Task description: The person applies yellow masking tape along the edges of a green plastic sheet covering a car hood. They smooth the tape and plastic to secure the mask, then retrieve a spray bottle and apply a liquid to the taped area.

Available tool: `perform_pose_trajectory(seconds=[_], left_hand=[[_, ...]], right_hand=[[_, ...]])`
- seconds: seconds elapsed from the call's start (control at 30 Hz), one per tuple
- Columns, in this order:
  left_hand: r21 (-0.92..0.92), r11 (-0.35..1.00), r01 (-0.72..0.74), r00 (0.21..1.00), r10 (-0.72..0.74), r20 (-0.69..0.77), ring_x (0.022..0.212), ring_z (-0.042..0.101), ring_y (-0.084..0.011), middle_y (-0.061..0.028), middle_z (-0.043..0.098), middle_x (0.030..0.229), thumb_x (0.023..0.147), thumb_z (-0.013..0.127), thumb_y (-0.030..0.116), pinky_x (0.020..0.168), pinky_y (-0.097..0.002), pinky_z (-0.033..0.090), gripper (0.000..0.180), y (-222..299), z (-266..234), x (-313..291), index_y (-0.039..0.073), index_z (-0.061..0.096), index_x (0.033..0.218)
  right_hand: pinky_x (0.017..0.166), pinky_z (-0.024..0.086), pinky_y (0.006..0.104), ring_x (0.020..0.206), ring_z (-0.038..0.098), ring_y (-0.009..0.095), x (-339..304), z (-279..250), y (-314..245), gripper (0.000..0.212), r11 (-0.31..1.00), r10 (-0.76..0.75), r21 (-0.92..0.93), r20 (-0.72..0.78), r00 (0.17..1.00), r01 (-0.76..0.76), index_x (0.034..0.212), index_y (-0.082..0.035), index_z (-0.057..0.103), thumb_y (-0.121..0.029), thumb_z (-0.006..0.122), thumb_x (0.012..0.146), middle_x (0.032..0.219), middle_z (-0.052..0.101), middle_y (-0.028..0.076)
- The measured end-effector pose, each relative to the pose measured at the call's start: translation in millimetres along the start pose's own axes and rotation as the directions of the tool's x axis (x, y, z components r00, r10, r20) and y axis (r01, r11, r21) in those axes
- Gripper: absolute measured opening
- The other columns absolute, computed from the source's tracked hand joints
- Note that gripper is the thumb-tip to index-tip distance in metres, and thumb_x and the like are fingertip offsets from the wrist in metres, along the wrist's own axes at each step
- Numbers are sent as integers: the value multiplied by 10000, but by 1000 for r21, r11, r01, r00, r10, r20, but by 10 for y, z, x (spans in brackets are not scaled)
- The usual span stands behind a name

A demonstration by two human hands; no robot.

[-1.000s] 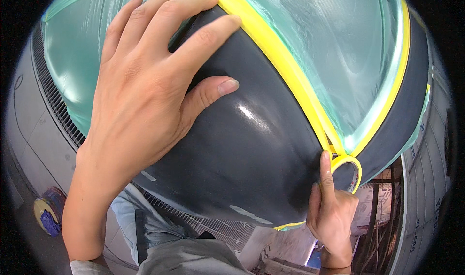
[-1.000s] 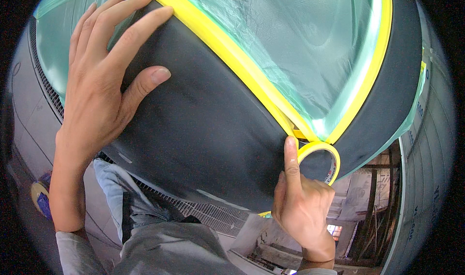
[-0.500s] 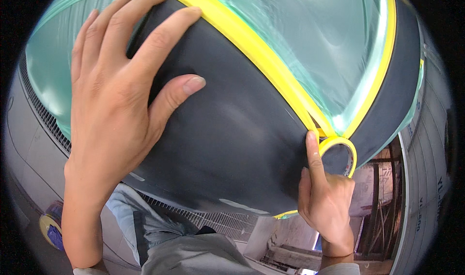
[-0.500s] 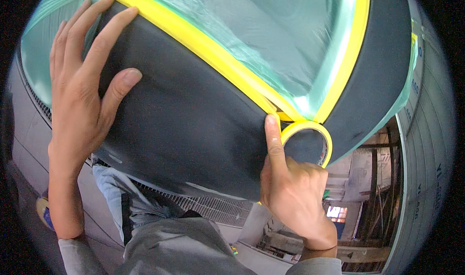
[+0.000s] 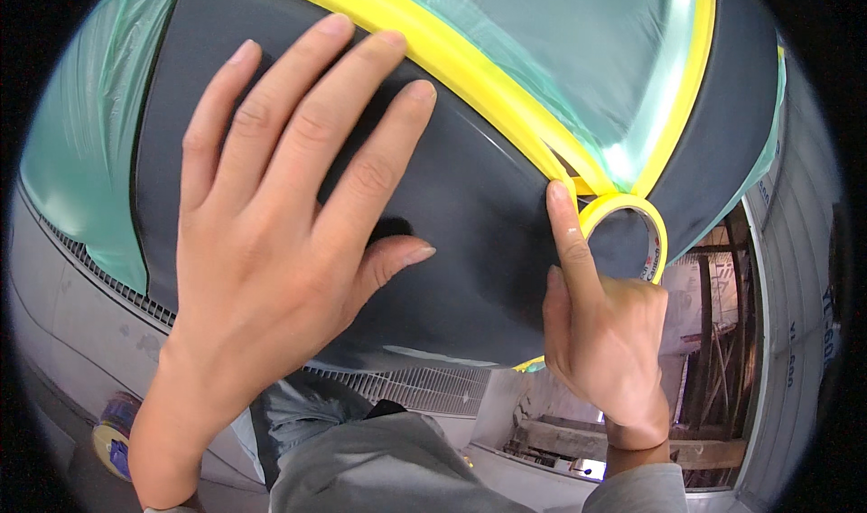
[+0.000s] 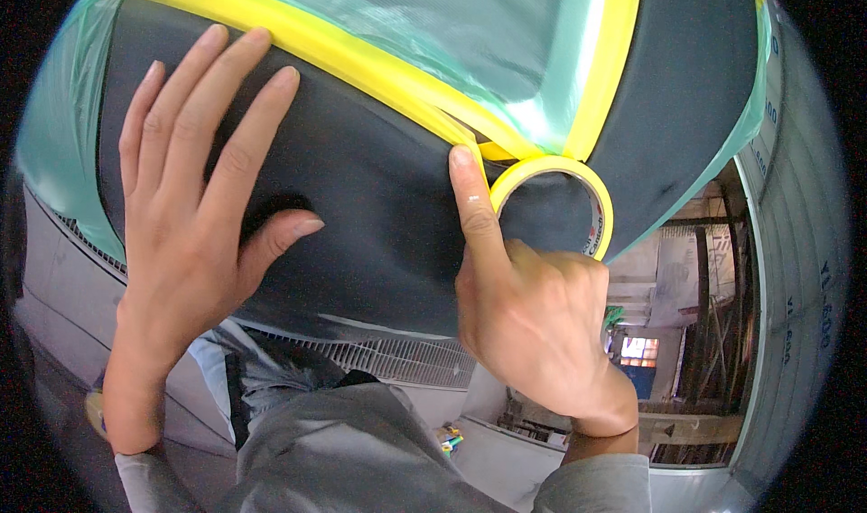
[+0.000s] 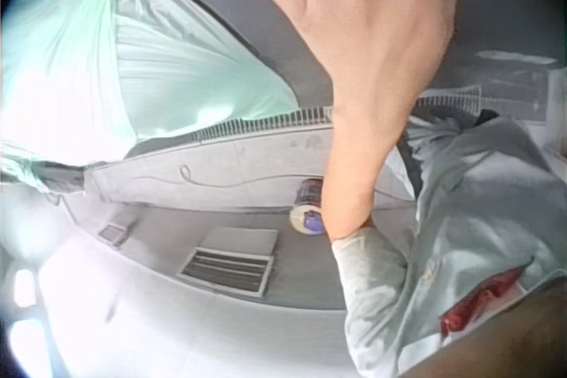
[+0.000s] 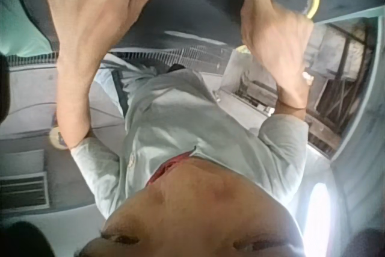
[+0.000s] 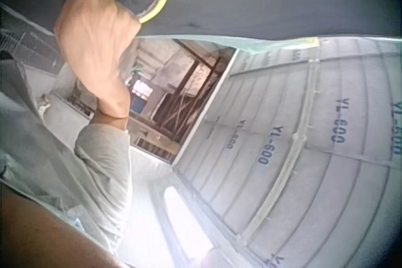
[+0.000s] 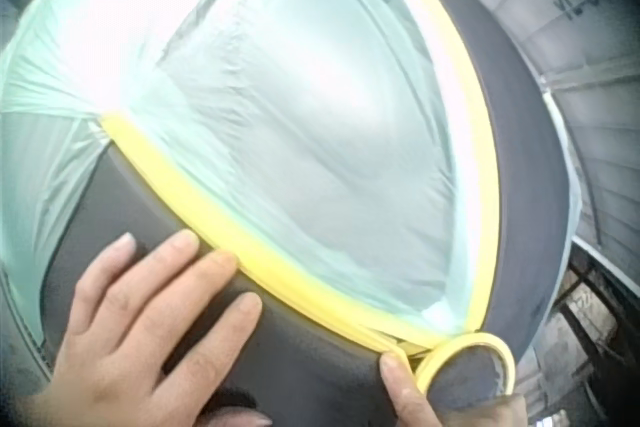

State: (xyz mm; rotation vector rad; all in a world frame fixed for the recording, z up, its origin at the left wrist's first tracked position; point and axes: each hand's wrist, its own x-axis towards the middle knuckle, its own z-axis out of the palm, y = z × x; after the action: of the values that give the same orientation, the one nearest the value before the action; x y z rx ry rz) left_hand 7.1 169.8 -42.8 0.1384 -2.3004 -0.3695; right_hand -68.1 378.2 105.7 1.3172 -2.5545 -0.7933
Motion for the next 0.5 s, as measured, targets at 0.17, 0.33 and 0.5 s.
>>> perform_pose_trajectory(seconds=[0.17, 0.33, 0.5], left_hand=[[-154, 984, -89, 994, 97, 50, 1534, 424, -344, -128, 511, 1616, 878, 699, 519, 1272, -540, 267, 779, 216, 120, 17, 23, 608, 1472], [-296, 941, -165, 979, 192, 66, 1537, 415, -326, -89, 511, 1615, 747, 807, 437, 1268, -545, 279, 797, 376, 160, 65, 56, 645, 1428], [-116, 983, 145, 934, -174, -313, 1484, 432, -441, -224, 562, 1486, 860, 823, 253, 1234, -564, 290, 579, -244, -29, 81, 21, 648, 1360]], right_hand=[[524, 462, 434, 465, 569, 306, -4, 11, -11, 748, 1000, 3, 18, -28, 1000, -3, 1609, -55, 490, 3, 673, 886, 558, 536, 92], [568, 494, 480, 534, 607, 357, -1, -9, -37, 728, 999, 29, 31, -27, 999, -28, 1598, -39, 494, 5, 660, 890, 622, 579, 138], [545, 471, 470, 506, 585, 341, 0, -35, -38, 701, 999, -15, 41, -53, 998, 17, 1598, -26, 489, -25, 649, 916, 587, 543, 120]])
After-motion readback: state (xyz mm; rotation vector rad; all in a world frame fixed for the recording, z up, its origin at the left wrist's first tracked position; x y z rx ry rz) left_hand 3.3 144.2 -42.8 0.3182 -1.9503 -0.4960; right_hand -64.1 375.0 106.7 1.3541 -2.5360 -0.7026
